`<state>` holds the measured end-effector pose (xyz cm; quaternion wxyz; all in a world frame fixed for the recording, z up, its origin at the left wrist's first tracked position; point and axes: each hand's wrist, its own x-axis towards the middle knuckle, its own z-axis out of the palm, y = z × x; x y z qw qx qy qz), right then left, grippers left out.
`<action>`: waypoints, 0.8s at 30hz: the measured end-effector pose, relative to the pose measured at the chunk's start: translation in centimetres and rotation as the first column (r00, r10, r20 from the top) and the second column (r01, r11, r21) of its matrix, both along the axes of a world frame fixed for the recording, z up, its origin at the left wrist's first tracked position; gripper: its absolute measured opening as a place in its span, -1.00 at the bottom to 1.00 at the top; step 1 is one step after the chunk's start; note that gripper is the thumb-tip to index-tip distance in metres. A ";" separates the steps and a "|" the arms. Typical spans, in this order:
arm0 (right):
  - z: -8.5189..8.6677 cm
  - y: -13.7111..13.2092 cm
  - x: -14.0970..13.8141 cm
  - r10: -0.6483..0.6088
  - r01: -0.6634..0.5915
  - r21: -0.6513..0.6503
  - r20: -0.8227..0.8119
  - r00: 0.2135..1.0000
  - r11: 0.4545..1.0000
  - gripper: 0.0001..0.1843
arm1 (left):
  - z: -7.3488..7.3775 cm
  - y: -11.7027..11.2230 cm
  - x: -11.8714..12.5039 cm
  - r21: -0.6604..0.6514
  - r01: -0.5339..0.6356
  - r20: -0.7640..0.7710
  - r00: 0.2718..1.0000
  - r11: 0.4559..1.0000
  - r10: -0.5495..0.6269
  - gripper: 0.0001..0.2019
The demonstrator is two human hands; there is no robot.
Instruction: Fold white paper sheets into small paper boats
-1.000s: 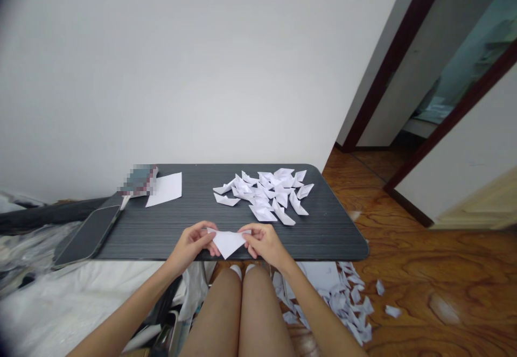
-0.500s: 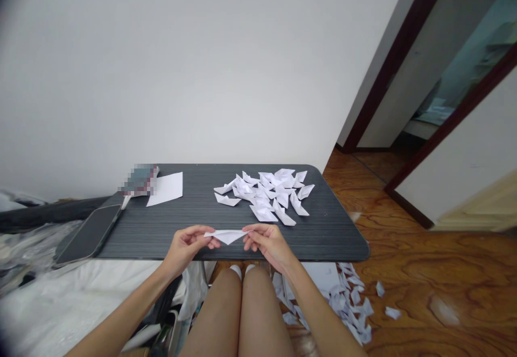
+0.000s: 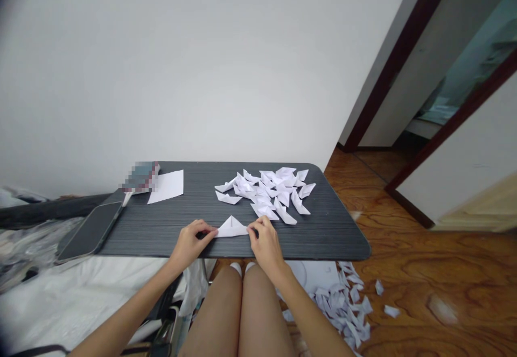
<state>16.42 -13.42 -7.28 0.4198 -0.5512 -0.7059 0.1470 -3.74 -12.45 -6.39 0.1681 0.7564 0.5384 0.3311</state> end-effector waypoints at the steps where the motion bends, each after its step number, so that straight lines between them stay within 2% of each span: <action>1: 0.0 0.0 -0.1 0.008 -0.008 0.000 0.034 0.999 1.000 -0.81 | -0.1 0.0 0.0 0.026 0.000 -0.046 0.999 1.000 0.001 -0.86; 4: -0.4 -0.2 -0.3 0.012 -0.013 0.009 0.146 0.989 1.000 -0.79 | -0.6 0.0 0.2 0.144 0.012 -0.140 0.990 0.990 0.008 -0.82; 7: -0.6 -0.4 -0.4 0.032 -0.056 0.068 0.306 0.952 0.996 -0.77 | -1.1 -0.3 0.2 0.240 0.106 -0.240 0.970 0.965 -0.047 -0.75; 11: 0.3 -1.2 -0.3 0.125 -0.189 0.055 0.570 0.812 0.980 -0.80 | -0.6 -1.2 -0.6 0.221 0.322 -0.449 0.872 0.921 -0.197 -0.74; 14: 1.3 -1.9 -0.2 0.150 -0.231 0.023 0.694 0.704 0.973 -0.84 | 0.4 -2.0 -1.3 0.161 0.383 -0.560 0.795 0.910 -0.235 -0.68; 18: 1.7 -2.3 -0.5 0.139 -0.205 0.004 0.722 0.678 0.979 -0.84 | 0.5 -3.1 -1.4 0.169 0.285 -0.619 0.776 0.943 -0.124 -0.62; 21: 1.4 -2.5 -0.4 0.104 -0.159 0.013 0.703 0.703 0.987 -0.79 | -0.6 -4.1 -0.7 0.225 0.174 -0.631 0.776 0.959 0.008 -0.63; 24: 1.0 -2.9 -0.1 0.057 -0.115 0.044 0.667 0.743 0.992 -0.69 | -1.9 -5.0 0.1 0.322 0.065 -0.599 0.787 0.945 0.150 -0.67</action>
